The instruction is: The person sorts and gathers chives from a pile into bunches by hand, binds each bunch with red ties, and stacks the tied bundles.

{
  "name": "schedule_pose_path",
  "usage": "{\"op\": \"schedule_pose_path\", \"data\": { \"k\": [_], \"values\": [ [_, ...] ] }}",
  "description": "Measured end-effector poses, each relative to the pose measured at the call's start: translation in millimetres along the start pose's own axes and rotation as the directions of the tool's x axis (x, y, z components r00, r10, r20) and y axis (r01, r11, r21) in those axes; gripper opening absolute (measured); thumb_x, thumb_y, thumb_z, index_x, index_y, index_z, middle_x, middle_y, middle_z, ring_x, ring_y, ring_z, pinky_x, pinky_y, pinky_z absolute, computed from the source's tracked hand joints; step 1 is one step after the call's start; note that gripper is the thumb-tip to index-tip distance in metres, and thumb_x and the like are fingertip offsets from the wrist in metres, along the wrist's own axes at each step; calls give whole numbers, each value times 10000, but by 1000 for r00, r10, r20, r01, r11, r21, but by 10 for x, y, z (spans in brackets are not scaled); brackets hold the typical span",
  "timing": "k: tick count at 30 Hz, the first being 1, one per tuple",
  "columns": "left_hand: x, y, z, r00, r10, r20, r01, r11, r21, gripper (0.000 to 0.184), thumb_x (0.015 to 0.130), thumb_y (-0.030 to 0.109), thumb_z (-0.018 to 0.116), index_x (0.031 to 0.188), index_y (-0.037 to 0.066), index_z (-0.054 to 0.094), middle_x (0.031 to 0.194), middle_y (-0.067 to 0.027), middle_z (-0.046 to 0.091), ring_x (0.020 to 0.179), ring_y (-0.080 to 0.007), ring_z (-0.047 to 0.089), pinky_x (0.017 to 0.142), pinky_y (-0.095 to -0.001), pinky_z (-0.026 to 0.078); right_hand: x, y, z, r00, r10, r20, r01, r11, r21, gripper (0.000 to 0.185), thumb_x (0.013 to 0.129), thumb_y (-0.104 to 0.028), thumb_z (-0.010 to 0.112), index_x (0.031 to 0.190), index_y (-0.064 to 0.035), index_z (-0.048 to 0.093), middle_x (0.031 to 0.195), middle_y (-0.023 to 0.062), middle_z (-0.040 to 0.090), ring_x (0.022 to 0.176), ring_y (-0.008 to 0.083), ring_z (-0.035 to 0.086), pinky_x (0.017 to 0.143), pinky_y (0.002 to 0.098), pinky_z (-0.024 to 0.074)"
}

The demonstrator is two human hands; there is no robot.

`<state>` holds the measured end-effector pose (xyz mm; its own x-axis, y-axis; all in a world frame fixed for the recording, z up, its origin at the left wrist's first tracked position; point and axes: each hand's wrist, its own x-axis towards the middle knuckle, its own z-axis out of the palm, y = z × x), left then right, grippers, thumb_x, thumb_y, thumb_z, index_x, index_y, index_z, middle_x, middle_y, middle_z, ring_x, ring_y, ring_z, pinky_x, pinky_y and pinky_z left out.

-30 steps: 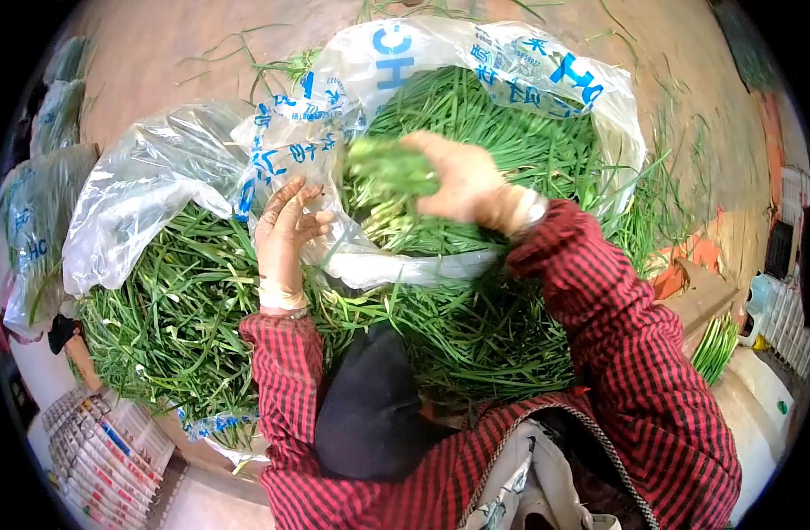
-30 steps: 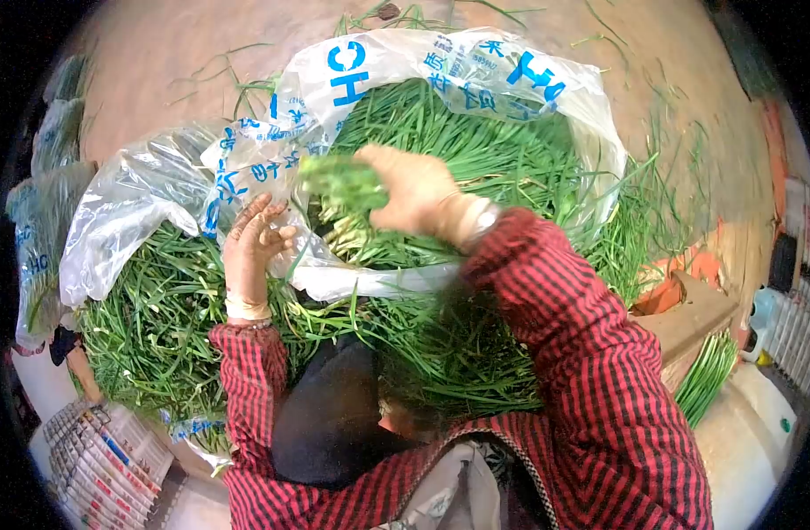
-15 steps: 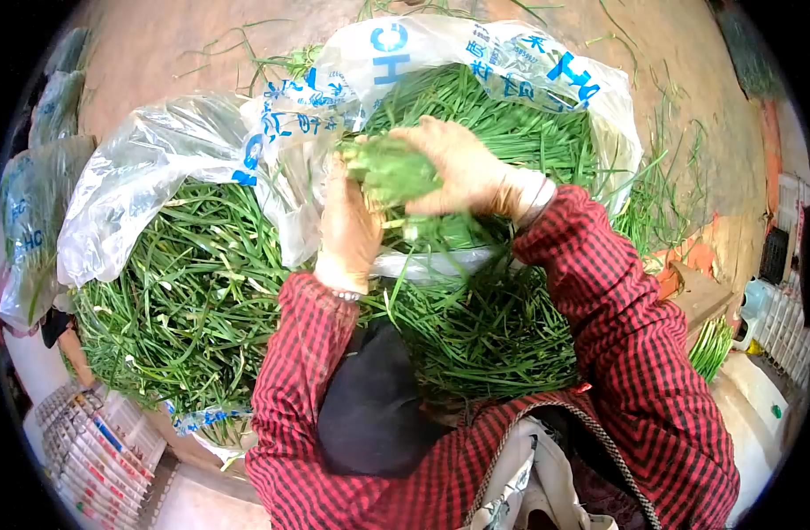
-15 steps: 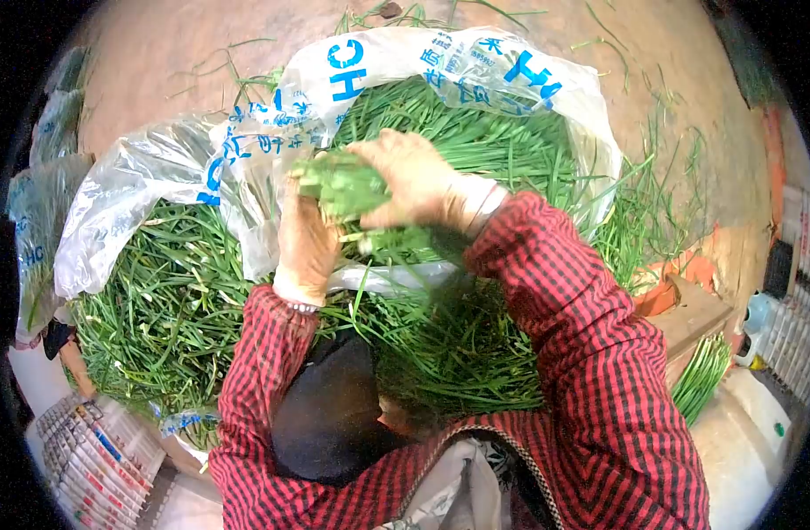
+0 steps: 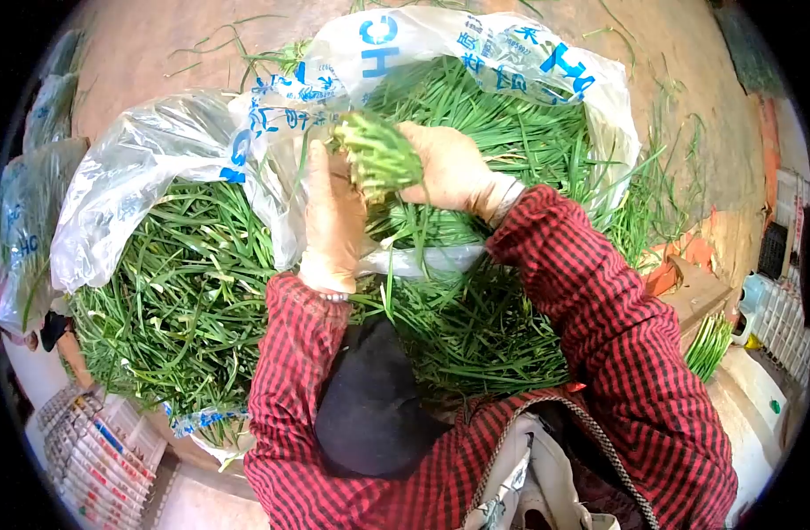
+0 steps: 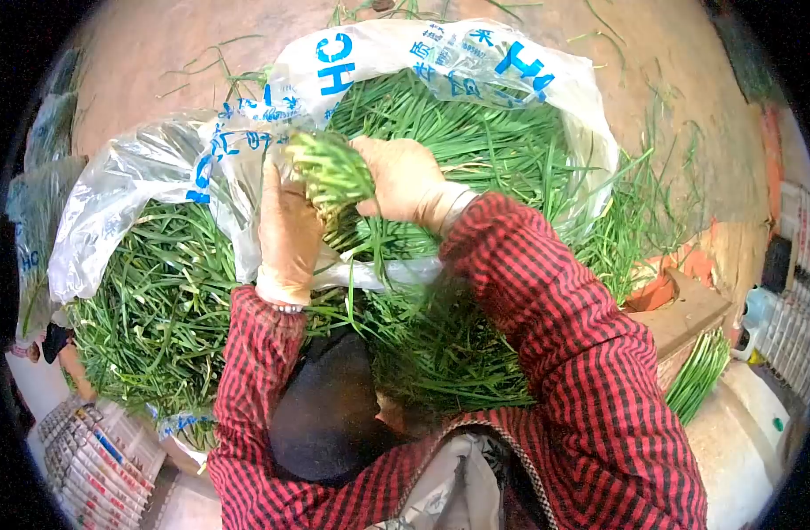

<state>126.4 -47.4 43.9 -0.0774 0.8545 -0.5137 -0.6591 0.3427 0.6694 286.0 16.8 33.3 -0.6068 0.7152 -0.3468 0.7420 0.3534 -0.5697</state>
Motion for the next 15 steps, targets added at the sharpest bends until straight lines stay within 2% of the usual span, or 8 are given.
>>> {"op": "schedule_pose_path", "data": {
  "k": [2,3,5,6,8,10,12,15],
  "values": [
    [67,13,-186,998,-8,62,10,1000,-26,607,1000,460,396,1406,9,383,1336,-129,516,1203,-258,491,1070,-404,331,-37,87,-120,972,229,55,-236,945,228,845,642,-334,784,1367,-85,428,1212,139,605,1116,283,583,980,434,457],
    [89,20,-296,994,11,112,-9,1000,-19,598,995,429,429,1417,9,375,1397,-132,466,1288,-267,427,1109,-385,263,-72,167,-151,969,214,-122,-160,923,349,771,676,-291,768,1348,-84,450,1160,119,637,1086,266,598,951,427,480],
    [124,-60,-378,999,-16,36,12,995,99,581,992,399,438,1415,5,377,1424,-130,438,1314,-267,405,1106,-370,270,-250,381,-353,972,172,-160,1,677,736,565,763,-205,710,1281,-78,522,1123,94,630,1028,205,598,918,377,487],
    [144,-90,-392,998,-37,-43,45,976,211,565,990,369,448,1413,1,379,1451,-128,410,1340,-267,383,1103,-355,277,-303,462,-456,969,152,-195,75,569,819,502,783,-169,693,1254,-76,547,1097,83,627,1003,183,597,901,357,490],
    [169,-154,-416,998,-26,61,8,959,285,592,854,37,553,1419,-1,379,1452,-131,412,1361,-225,365,1114,-324,267,-413,547,-598,914,296,-279,103,495,863,428,778,-143,699,1186,-69,593,1010,34,625,939,149,592,878,318,483],
    [127,-245,-420,983,49,179,-136,844,518,671,792,-20,557,1432,9,360,1459,-143,397,1366,-244,356,1123,-331,268,-489,633,-629,899,342,-272,154,333,930,427,766,-124,709,1174,-65,600,988,17,620,923,138,589,878,279,462],
    [105,-267,-396,891,93,444,-452,253,855,832,746,120,688,1457,-4,273,1463,-206,355,1379,-330,321,1149,-385,239,-446,682,-615,897,327,-298,148,413,899,432,762,-134,720,1171,-60,599,995,15,616,915,132,581,866,278,461],
    [42,-390,-345,843,-3,538,-514,-299,804,1074,643,437,821,1460,16,267,1459,-246,321,1384,-395,260,1148,-420,220,-352,586,-541,927,277,-253,95,482,871,448,746,-171,752,1150,-48,602,1022,21,620,918,129,576,868,283,461]
  ]
}}
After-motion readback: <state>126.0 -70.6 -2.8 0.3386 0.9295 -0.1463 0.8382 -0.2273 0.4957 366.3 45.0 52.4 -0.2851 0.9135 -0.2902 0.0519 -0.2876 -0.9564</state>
